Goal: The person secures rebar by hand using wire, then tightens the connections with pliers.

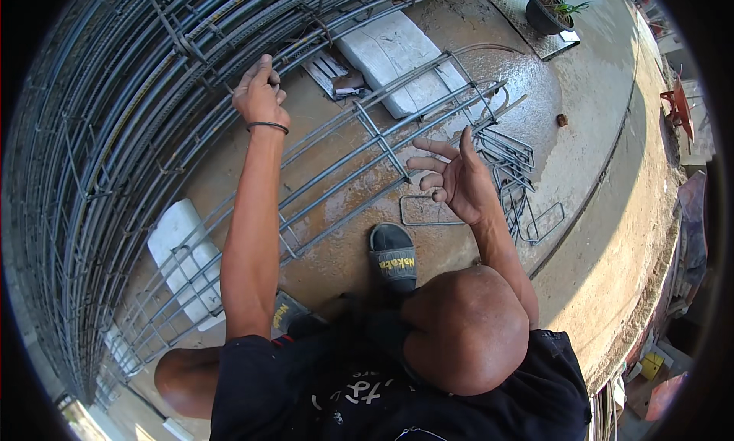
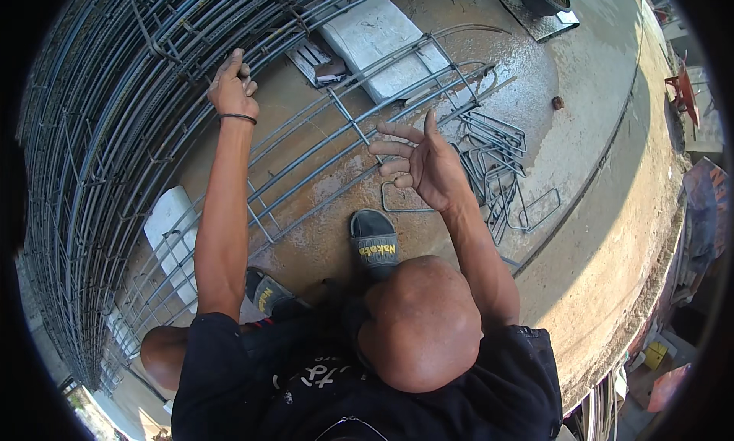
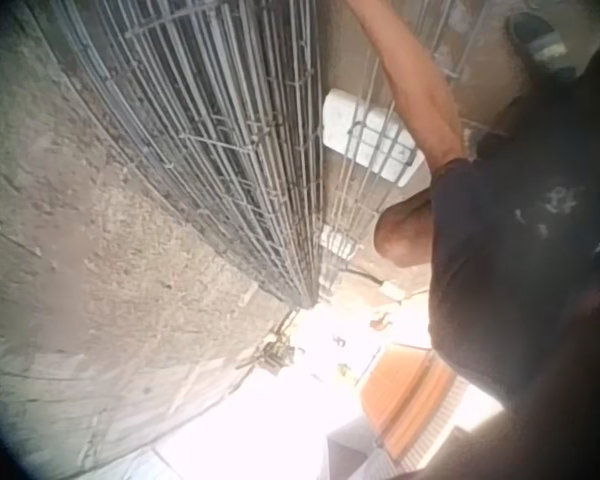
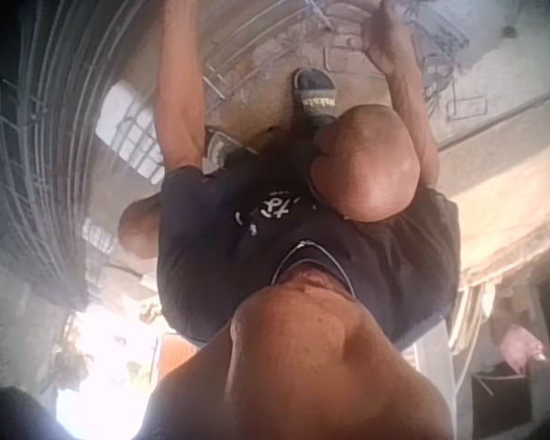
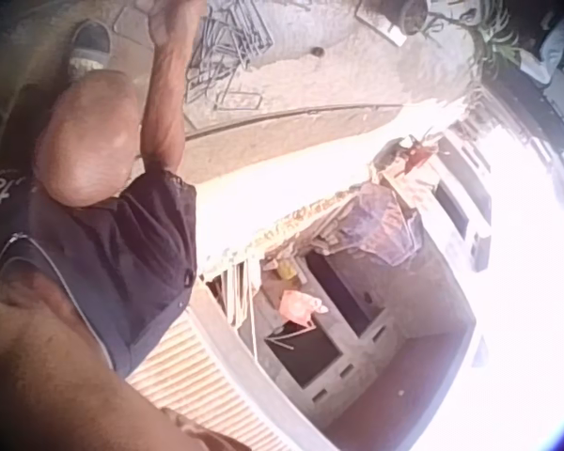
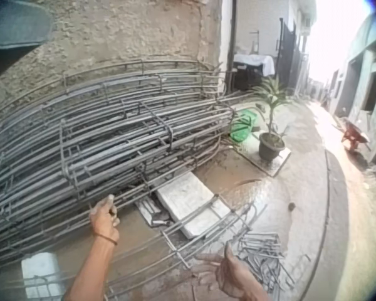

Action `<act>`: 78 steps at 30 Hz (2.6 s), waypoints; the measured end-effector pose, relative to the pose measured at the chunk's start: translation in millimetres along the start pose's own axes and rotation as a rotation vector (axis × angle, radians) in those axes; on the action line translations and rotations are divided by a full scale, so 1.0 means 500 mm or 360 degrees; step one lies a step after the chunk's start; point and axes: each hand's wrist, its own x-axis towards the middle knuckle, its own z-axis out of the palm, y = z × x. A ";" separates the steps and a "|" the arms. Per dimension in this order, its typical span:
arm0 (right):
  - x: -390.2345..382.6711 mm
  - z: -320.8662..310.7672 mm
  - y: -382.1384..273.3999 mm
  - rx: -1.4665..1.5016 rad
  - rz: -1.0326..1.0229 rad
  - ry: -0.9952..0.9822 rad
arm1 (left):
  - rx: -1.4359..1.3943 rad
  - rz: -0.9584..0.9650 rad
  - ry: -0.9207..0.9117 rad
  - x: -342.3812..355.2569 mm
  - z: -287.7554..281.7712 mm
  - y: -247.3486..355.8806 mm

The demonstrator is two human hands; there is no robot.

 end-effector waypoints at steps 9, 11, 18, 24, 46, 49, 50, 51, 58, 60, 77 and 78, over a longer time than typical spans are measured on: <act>-0.001 -0.016 0.032 -0.0737 -0.0180 0.0059 | -0.0033 0.0058 0.0031 0.005 -0.013 0.003; -0.006 -0.036 0.059 -0.0993 -0.0181 0.0025 | -0.0037 0.0073 0.0045 0.009 -0.019 0.004; -0.035 -0.102 0.222 -0.1111 0.0008 0.0088 | -0.0002 0.0090 -0.0049 0.006 -0.031 -0.029; -0.035 -0.082 0.243 -0.0469 0.0553 -0.0044 | -0.0030 0.0130 -0.0027 0.002 -0.035 -0.037; -0.030 -0.161 0.207 -0.0595 0.0215 0.0107 | 0.0606 0.0548 -0.0528 0.053 -0.093 -0.022; -0.016 -0.170 0.218 -0.0871 0.0055 -0.0029 | 0.0719 0.0549 -0.0515 0.087 -0.162 -0.025; -0.015 -0.153 0.204 -0.0968 -0.0024 -0.0038 | 0.0751 0.0482 -0.0381 0.097 -0.183 -0.024; -0.023 -0.136 0.187 -0.1063 -0.0090 -0.0052 | 0.0765 0.0474 -0.0415 0.118 -0.208 -0.032; -0.061 -0.160 0.190 -0.1592 -0.0719 0.0157 | 0.1697 0.0701 -0.0688 0.149 -0.234 -0.064; -0.056 -0.160 0.196 -0.1694 -0.1099 0.0027 | 0.1736 0.0640 -0.0779 0.142 -0.225 -0.057; -0.159 -0.194 -0.028 -0.2988 -0.1575 0.1008 | 0.2605 0.0807 -0.2403 -0.053 -0.045 0.068; -0.172 -0.191 -0.045 -0.2975 -0.1639 0.1123 | 0.2390 0.1027 -0.2456 -0.073 -0.039 0.059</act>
